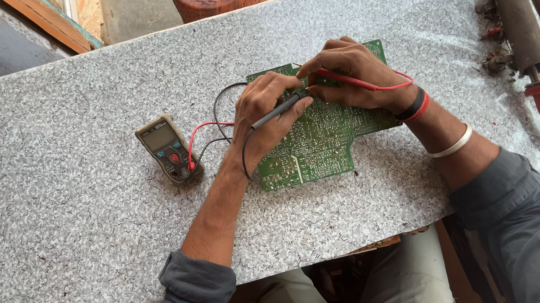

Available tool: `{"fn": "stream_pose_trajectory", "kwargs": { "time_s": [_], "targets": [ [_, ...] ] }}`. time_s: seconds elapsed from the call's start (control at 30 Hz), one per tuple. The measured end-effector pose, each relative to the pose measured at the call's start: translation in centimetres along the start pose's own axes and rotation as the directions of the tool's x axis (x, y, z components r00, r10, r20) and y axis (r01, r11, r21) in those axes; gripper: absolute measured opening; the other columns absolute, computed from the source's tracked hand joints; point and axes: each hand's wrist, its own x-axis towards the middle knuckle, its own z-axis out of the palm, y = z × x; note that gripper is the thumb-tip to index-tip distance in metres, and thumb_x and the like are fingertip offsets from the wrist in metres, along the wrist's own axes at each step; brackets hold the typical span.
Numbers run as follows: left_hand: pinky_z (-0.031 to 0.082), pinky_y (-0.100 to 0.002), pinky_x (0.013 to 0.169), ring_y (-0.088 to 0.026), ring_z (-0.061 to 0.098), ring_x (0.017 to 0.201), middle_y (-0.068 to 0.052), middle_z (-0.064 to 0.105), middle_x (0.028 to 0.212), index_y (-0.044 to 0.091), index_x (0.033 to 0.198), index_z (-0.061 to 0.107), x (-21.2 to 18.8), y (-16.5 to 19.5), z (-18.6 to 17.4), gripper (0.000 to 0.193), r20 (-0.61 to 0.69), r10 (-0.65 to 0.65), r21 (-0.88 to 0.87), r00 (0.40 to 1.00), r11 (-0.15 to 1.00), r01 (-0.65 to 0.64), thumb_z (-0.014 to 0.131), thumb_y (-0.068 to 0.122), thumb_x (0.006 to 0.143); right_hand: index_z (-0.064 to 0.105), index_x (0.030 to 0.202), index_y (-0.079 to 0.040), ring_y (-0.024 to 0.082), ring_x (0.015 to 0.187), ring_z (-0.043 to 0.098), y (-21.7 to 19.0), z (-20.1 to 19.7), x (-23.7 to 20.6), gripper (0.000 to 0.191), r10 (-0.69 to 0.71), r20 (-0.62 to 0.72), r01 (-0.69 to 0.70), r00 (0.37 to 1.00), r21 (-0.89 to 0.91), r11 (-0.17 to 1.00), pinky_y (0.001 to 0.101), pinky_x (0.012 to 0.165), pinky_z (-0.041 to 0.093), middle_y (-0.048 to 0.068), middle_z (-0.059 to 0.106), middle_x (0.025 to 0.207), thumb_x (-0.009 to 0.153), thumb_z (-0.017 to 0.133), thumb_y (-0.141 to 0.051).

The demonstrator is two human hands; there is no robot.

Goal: The person holds a green circuit board on a stone workbench and probes its components with the red and black leads of a digital multimeter, moving the probe tips across different points on the board while steadying the board with the other hand.

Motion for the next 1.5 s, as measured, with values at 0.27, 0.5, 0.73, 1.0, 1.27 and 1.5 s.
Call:
{"fn": "stream_pose_trajectory", "kwargs": {
  "time_s": [0.27,0.5,0.73,1.0,1.27,1.5],
  "targets": [
    [0.047,-0.047,0.105,-0.034,0.055,0.122,-0.016,0.066,0.125,0.007,0.123,0.067,0.3,-1.3,-1.0,0.064,-0.15,0.047,0.071,0.988,0.997,-0.037,0.083,0.053,0.08,0.073,0.109,-0.012,0.022,0.101,0.064,-0.9,-0.4,0.0,0.026,0.028,0.024,-0.028,0.999,-0.005,1.0,0.0404,0.097,0.045,0.003,0.073,0.099,0.083,0.076,-0.014],
    [0.035,-0.052,0.115,-0.038,0.048,0.137,-0.012,0.068,0.135,0.01,0.131,0.07,0.2,-1.1,-1.0,0.042,-0.018,0.018,0.112,1.0,0.994,-0.016,0.066,0.038,0.099,0.07,0.113,-0.009,0.028,0.109,0.064,-1.1,0.0,0.4,0.029,0.077,0.027,-0.08,0.997,0.092,0.993,0.0395,0.094,0.052,0.008,0.07,0.106,0.085,0.075,-0.017],
    [0.05,-0.044,0.084,-0.026,0.067,0.093,-0.01,0.072,0.098,0.006,0.106,0.077,-0.1,-0.7,-2.1,0.029,0.142,-0.154,-0.031,0.978,0.987,0.16,0.069,0.029,0.091,0.07,0.101,-0.008,0.027,0.099,0.066,-1.7,1.1,0.5,0.024,0.097,0.143,-0.122,0.985,0.176,0.977,0.0405,0.087,0.054,0.008,0.069,0.096,0.079,0.077,-0.015],
    [0.056,-0.039,0.079,-0.027,0.072,0.088,-0.015,0.073,0.096,0.0,0.103,0.073,-0.8,-1.3,-2.0,0.024,0.135,-0.013,-0.214,0.991,0.976,0.042,0.068,0.021,0.092,0.069,0.099,-0.007,0.028,0.09,0.067,-3.0,2.5,-0.6,0.016,0.011,0.047,-0.02,0.999,0.19,0.982,0.04,0.083,0.054,0.009,0.069,0.092,0.084,0.073,-0.013],
    [0.057,-0.039,0.075,-0.026,0.073,0.081,-0.015,0.074,0.09,0.001,0.1,0.074,-0.9,-1.3,-1.5,0.025,0.159,-0.046,-0.186,0.986,0.98,0.076,0.066,0.023,0.092,0.07,0.098,-0.005,0.029,0.088,0.065,-2.2,2.5,-1.1,0.022,-0.003,0.029,-0.002,1.0,0.158,0.987,0.0396,0.077,0.054,0.011,0.067,0.092,0.078,0.073,-0.012],
    [0.059,-0.036,0.077,-0.023,0.075,0.088,-0.015,0.077,0.096,0.003,0.11,0.076,1.3,-4.4,0.0,0.032,0.126,-0.045,-0.201,0.991,0.977,0.07,0.067,0.03,0.096,0.072,0.102,-0.004,0.024,0.083,0.07,0.5,3.7,-0.7,0.019,0.251,-0.009,-0.237,0.968,0.297,0.925,0.0366,0.075,0.057,0.01,0.07,0.092,0.085,0.07,-0.014]
  ]
}}
